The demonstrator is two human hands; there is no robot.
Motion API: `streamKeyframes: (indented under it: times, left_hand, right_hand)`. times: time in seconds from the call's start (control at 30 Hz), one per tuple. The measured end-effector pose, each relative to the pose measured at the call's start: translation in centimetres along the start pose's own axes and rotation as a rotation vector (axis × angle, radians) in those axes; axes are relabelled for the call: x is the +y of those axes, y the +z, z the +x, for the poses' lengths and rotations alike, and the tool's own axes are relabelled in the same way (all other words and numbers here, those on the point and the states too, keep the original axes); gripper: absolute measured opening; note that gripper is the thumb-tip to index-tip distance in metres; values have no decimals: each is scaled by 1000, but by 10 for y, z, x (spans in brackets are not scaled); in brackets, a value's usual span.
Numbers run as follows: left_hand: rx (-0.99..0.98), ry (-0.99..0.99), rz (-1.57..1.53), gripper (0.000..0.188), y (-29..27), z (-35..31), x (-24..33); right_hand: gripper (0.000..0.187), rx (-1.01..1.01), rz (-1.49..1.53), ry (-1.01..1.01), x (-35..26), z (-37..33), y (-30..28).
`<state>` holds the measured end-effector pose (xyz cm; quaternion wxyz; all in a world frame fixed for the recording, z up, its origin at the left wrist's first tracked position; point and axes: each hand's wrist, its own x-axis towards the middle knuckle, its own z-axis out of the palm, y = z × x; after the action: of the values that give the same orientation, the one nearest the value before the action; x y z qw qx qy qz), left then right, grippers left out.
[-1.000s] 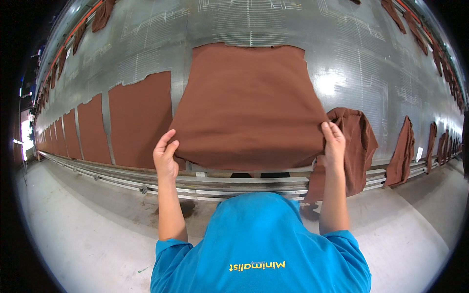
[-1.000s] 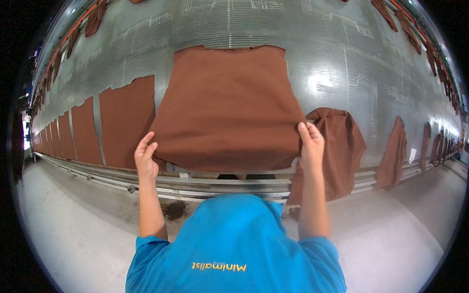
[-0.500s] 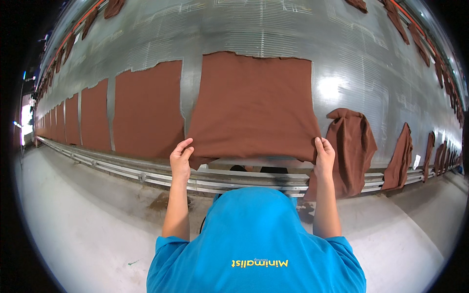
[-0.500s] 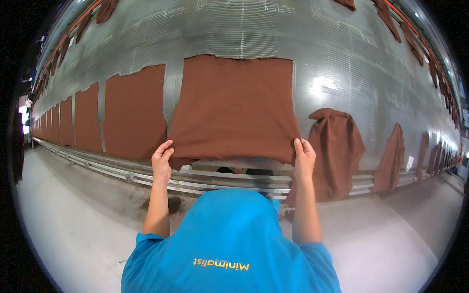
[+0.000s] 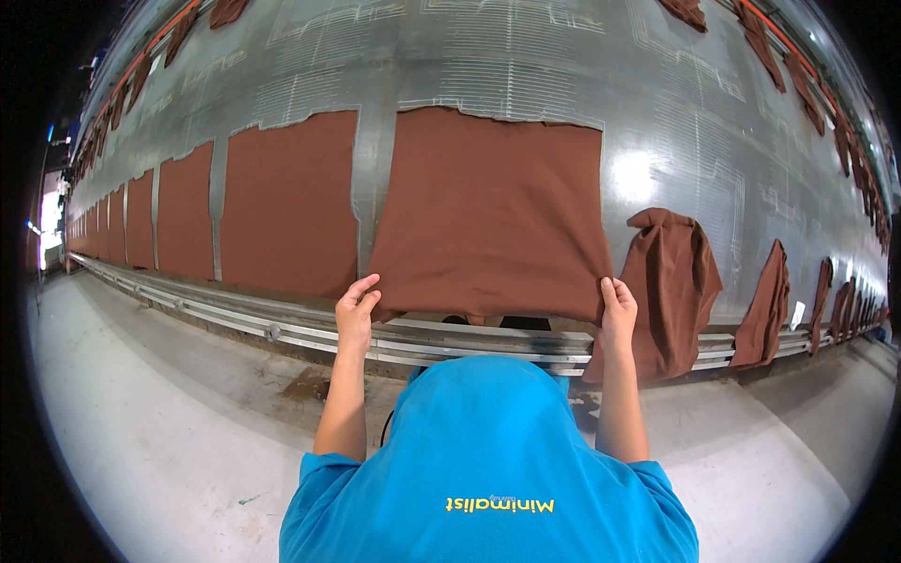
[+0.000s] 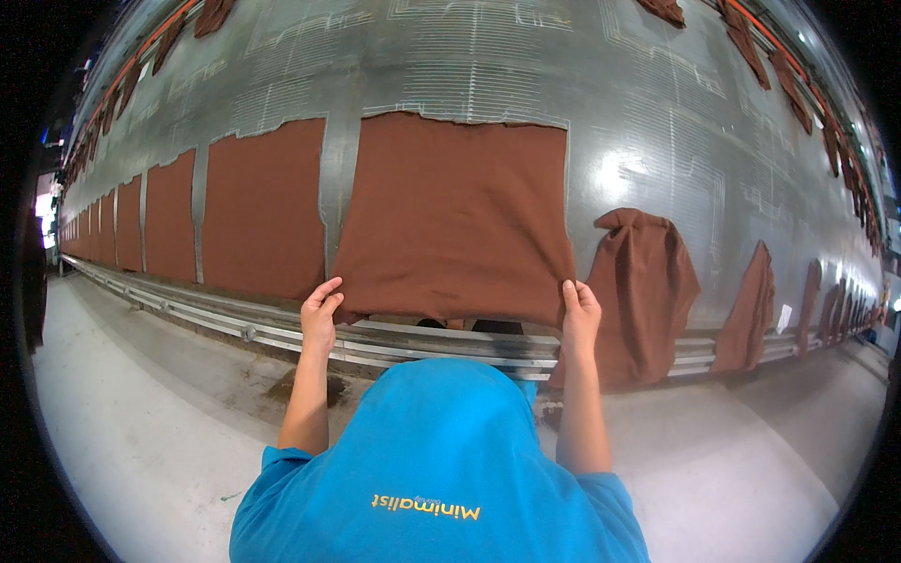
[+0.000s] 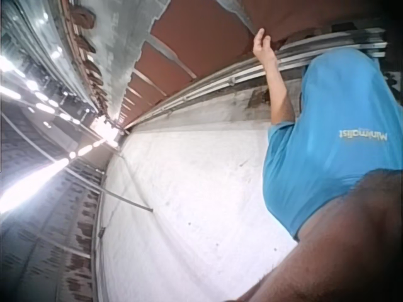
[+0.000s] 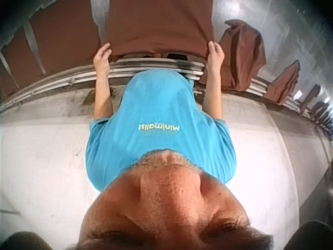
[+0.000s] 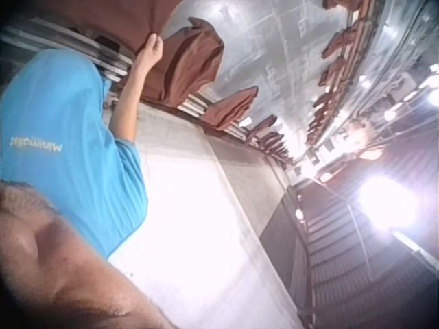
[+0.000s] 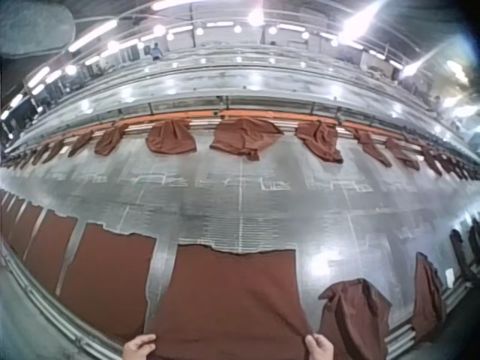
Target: The person repeatedly picks up brown cloths and hangs them on a long horizontal metal rack. They smooth each cloth with their hands to align it with the others already on the rack.
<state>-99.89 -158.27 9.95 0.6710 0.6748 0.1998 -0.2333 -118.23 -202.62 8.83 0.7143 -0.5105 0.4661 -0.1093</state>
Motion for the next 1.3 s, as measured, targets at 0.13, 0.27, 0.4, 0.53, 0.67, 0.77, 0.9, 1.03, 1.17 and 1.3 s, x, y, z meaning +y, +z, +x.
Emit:
streamKeyframes:
  times: [0.13, 0.27, 0.4, 0.53, 0.67, 0.77, 0.9, 1.03, 1.17, 1.3]
  left_hand:
    - [-19, -67, -29, 32, 8, -7, 10]
    - [4, -23, 39, 31, 8, -4, 5]
    - [52, 43, 283, 27, 6, 4, 0]
    - [171, 270, 656, 26, 10, 15, 0]
    - [171, 524, 829, 25, 34, 43, 27]
    - [59, 627, 800, 24, 80, 69, 52]
    - [-139, 865, 783, 18, 166, 111, 76]
    - [-293, 1059, 831, 15, 254, 150, 94]
    - [-343, 1120, 910, 15, 313, 184, 96]
    - [-358, 1107, 1016, 17, 347, 206, 99]
  right_hand:
    - [23, 12, -17, 2, -1, -2, 3]
    - [23, 18, -27, 13, 0, -1, 3]
    - [24, 13, -123, -26, 10, 5, 0]
    - [22, 146, -540, -102, -3, 21, 6]
    - [24, 124, -509, -243, -37, 58, 29]
    - [26, 107, -589, -362, -58, 100, 52]
    - [31, 132, -727, -464, -87, 159, 83]
    - [35, 196, -838, -377, -111, 197, 110]
    - [34, 177, -952, -191, -124, 210, 128]
    - [31, 182, -931, -165, -123, 217, 131]
